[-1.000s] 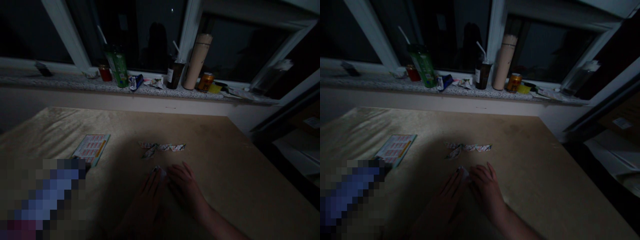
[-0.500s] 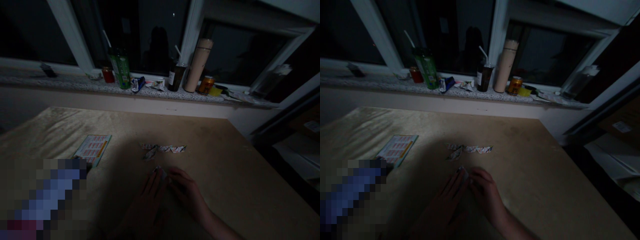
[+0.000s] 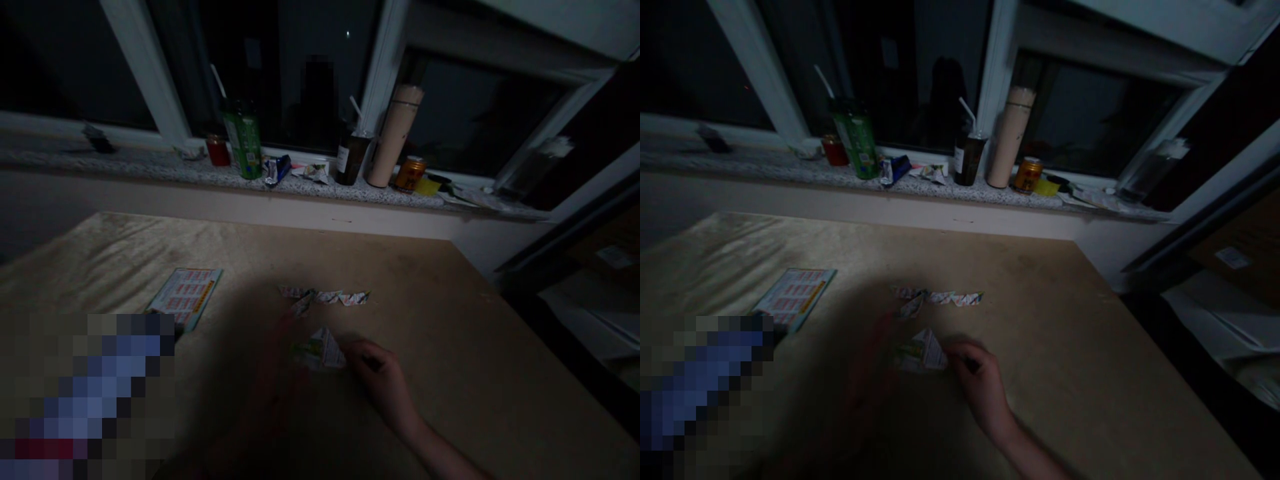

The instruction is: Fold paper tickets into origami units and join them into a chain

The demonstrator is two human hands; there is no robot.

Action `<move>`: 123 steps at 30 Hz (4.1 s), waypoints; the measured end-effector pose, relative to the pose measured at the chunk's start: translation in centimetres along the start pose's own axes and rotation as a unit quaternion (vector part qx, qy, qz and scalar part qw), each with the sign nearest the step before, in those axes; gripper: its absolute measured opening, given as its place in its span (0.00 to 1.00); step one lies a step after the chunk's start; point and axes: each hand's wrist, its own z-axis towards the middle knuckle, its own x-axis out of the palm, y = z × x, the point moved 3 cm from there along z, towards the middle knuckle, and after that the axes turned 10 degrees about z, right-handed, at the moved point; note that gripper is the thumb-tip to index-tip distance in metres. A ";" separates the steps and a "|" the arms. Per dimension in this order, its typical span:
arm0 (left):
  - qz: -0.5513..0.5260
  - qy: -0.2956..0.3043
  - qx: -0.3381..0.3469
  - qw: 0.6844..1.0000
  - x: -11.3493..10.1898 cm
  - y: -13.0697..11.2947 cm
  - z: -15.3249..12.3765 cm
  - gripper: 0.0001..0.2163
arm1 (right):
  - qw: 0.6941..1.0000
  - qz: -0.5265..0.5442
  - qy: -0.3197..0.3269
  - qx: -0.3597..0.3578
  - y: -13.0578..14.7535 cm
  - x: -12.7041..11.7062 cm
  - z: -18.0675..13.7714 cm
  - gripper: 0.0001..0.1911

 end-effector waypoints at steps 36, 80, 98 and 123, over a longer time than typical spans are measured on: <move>-0.184 0.156 -0.323 0.915 -0.1 -1.0 0.9 0.16 | 1.000 0.005 0.000 0.009 -0.4 2.5 -0.7 0.20; -0.174 0.148 -0.298 0.927 0.2 -0.7 0.7 0.12 | 0.964 -0.097 0.237 -0.067 1.4 2.1 1.0 0.19; -0.240 0.130 -0.272 0.923 0.7 -0.6 0.5 0.16 | 0.977 0.064 0.194 0.068 -0.6 2.6 1.6 0.25; -0.257 0.147 -0.282 0.913 0.6 -1.2 0.7 0.15 | 0.978 0.120 0.134 0.106 -1.7 1.8 1.4 0.23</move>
